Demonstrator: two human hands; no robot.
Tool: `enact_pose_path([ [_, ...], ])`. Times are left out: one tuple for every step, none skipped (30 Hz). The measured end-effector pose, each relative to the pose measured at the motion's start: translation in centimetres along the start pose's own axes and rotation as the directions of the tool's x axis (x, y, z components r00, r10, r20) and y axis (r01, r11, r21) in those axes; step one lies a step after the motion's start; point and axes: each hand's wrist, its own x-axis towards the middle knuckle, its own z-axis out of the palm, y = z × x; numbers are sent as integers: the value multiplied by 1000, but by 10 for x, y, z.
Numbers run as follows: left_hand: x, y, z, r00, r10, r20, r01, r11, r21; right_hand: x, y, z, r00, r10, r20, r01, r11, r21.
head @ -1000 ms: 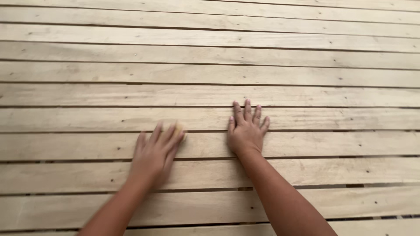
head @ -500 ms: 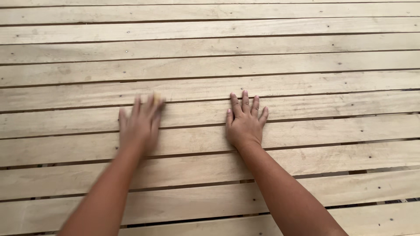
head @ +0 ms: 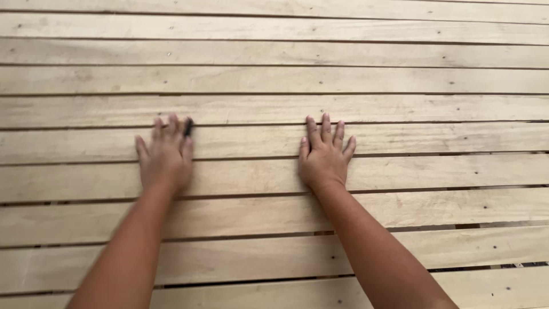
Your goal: The person sands a wooden slatted surface using a sanding block held in the left hand while the right hand stabilizes the surface. The person moves along the length of the surface, sanding each slat in sequence.
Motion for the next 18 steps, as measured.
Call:
enact_pose_path([
  [-24,0,3,997,60,-43,-62,997,-43,0,0,-1,1000,1,2,-1,1000,6],
  [-54,1,5,988,120,-96,-128,988,-83,0,0,-1,1000,1,3,-1,1000,8],
  [-80,2,6,996,75,-45,-76,997,-25,0,-1,-2,1000,5,7,-5,1000,14],
  [-102,4,7,1000,20,8,-21,999,31,-1,-1,-3,1000,7,19,-7,1000,14],
  [-114,6,6,999,-22,44,19,998,65,-1,-1,-4,1000,6,31,-7,1000,18],
  [-118,7,6,996,-59,73,51,994,99,-1,-2,-4,999,8,36,-9,1000,24],
  [-112,9,5,992,-92,92,80,988,130,-1,-2,-5,999,12,30,-13,999,29],
  [-94,9,3,995,-89,34,87,994,70,-1,-2,-5,1000,11,17,-11,1000,22],
  [-70,9,2,995,-96,-14,96,995,10,0,-2,-5,1000,9,15,-9,1000,12],
  [-42,7,2,989,-147,-4,147,989,-8,0,-2,-4,1000,5,14,-5,1000,2],
  [-8,6,0,981,-193,1,193,981,-25,1,-2,-4,1000,7,17,-7,1000,1],
  [26,4,-2,981,-192,-22,191,981,-44,1,-2,-3,1000,10,18,-10,1000,-1],
  [50,1,-5,981,-190,-43,187,981,-57,1,-2,-2,1000,14,23,-15,1000,2],
  [66,0,-7,986,-156,-58,152,986,-62,1,-2,-1,1000,10,19,-10,1000,4],
  [74,-1,-9,990,-124,-73,118,990,-72,1,-1,-1,1000,4,14,-4,1000,1],
  [69,0,-10,992,-90,-90,82,993,-81,1,-1,-1,1000,-1,7,1,1000,-1],
  [54,3,-10,995,-67,-73,59,992,-108,1,-1,-1,1000,1,-2,-1,1000,2],
  [26,5,-8,997,-50,-52,43,990,-136,1,-1,-1,1000,-1,-6,1,1000,0],
])
